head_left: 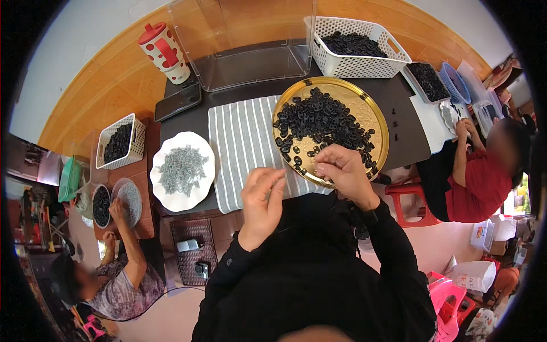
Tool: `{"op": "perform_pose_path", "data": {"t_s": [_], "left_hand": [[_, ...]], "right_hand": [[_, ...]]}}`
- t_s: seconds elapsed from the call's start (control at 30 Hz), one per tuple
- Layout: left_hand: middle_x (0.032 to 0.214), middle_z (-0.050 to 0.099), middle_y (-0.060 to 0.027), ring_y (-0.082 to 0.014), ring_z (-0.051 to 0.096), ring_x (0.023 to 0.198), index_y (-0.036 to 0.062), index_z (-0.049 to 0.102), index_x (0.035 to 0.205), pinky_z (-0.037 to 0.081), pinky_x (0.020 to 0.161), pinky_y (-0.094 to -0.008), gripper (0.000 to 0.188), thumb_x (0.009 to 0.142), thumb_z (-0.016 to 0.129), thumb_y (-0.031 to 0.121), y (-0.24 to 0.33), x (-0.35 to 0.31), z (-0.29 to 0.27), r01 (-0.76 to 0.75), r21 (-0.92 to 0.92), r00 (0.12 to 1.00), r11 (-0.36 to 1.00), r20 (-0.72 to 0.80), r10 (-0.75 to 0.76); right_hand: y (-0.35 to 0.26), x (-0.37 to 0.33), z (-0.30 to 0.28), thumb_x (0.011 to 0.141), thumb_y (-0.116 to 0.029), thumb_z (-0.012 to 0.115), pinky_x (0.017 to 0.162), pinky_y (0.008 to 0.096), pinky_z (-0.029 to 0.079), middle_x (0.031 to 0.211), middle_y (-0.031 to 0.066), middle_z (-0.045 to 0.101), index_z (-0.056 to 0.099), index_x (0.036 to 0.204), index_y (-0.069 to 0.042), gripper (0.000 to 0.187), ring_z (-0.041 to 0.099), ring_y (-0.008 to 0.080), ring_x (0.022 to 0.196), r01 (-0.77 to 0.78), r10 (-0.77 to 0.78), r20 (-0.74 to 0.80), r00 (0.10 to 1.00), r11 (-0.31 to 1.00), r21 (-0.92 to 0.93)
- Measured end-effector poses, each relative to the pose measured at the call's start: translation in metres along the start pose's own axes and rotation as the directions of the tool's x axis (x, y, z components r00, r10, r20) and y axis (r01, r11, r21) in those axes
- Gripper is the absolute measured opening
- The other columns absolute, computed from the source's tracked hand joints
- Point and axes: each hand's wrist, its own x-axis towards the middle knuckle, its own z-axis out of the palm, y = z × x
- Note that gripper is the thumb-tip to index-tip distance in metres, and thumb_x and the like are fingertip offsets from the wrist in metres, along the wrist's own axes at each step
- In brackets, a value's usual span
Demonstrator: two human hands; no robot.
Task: The person picks up black plastic toggles and metal springs, fits a spring into each toggle by hand, and places the assembled pieces onto a striped cloth.
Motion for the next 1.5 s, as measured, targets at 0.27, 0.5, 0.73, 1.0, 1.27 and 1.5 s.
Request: {"op": "perform_pose_path", "data": {"t_s": [0.27, 0.5, 0.73, 1.0, 1.27, 1.5], "left_hand": [[0.091, 0.062, -0.0058, -0.0097, 0.057, 0.079, -0.0022, 0.067, 0.104, 0.046, 0.069, -0.0205, 0.023, 0.082, 0.066, -0.008, 0.014, -0.012, 0.026, 0.335, -0.486, 0.940, 0.808, 0.233, -0.249], [0.085, 0.066, -0.0076, -0.0098, 0.059, 0.074, -0.0035, 0.068, 0.098, 0.048, 0.063, -0.0215, 0.013, 0.086, 0.065, -0.005, 0.001, -0.022, 0.029, 0.386, -0.673, 0.912, 0.631, 0.177, -0.369], [0.090, 0.065, -0.0096, -0.0120, 0.060, 0.074, -0.0038, 0.069, 0.096, 0.049, 0.061, -0.0222, 0.011, 0.086, 0.064, -0.005, -0.003, -0.025, 0.021, 0.336, -0.710, 0.936, 0.618, 0.178, -0.304], [0.089, 0.065, -0.0097, -0.0124, 0.061, 0.072, -0.0044, 0.067, 0.099, 0.049, 0.057, -0.0222, 0.013, 0.087, 0.063, -0.005, -0.006, -0.024, 0.021, 0.378, -0.752, 0.914, 0.540, 0.212, -0.345], [0.079, 0.065, -0.0067, -0.0115, 0.060, 0.067, -0.0031, 0.067, 0.099, 0.049, 0.057, -0.0216, 0.012, 0.088, 0.063, -0.005, -0.013, -0.023, 0.012, 0.430, -0.691, 0.875, 0.581, 0.160, -0.457], [0.086, 0.062, -0.0067, -0.0108, 0.058, 0.071, -0.0037, 0.067, 0.100, 0.048, 0.059, -0.0218, 0.013, 0.088, 0.062, -0.006, -0.016, -0.025, 0.010, 0.411, -0.613, 0.902, 0.675, 0.166, -0.398]], "right_hand": [[0.005, -0.022, 0.032, 0.085, 0.003, 0.065, 0.070, 0.0215, 0.049, 0.085, 0.0034, 0.067, 0.066, 0.089, -0.001, 0.006, 0.061, 0.0081, 0.077, 0.041, 0.023, -0.154, 0.988, 0.917, 0.398], [0.013, -0.036, 0.064, 0.090, 0.002, 0.059, 0.076, 0.0236, 0.051, 0.100, 0.0100, 0.068, 0.064, 0.101, 0.002, 0.012, 0.063, 0.0109, 0.083, 0.213, -0.118, -0.245, 0.962, 0.888, 0.408], [0.012, -0.032, 0.063, 0.086, 0.006, 0.060, 0.068, 0.0246, 0.047, 0.090, 0.0089, 0.064, 0.067, 0.099, 0.002, 0.016, 0.060, 0.0159, 0.079, 0.478, -0.495, -0.228, 0.839, 0.869, -0.129], [0.007, -0.040, 0.055, 0.081, 0.008, 0.061, 0.068, 0.0275, 0.048, 0.091, 0.0119, 0.064, 0.066, 0.094, 0.002, 0.015, 0.062, 0.0200, 0.079, 0.414, -0.448, -0.218, 0.867, 0.891, -0.185], [-0.002, -0.033, -0.049, 0.077, 0.007, 0.062, 0.064, 0.0362, 0.047, 0.078, 0.0130, 0.063, 0.063, 0.089, 0.000, 0.014, 0.060, 0.0324, 0.073, 0.265, -0.473, -0.065, 0.879, 0.597, -0.757], [0.005, -0.033, -0.056, 0.077, 0.007, 0.059, 0.065, 0.0397, 0.048, 0.082, 0.0142, 0.064, 0.062, 0.095, 0.001, 0.019, 0.059, 0.0336, 0.074, 0.288, -0.421, 0.110, 0.900, 0.385, -0.877]]}}
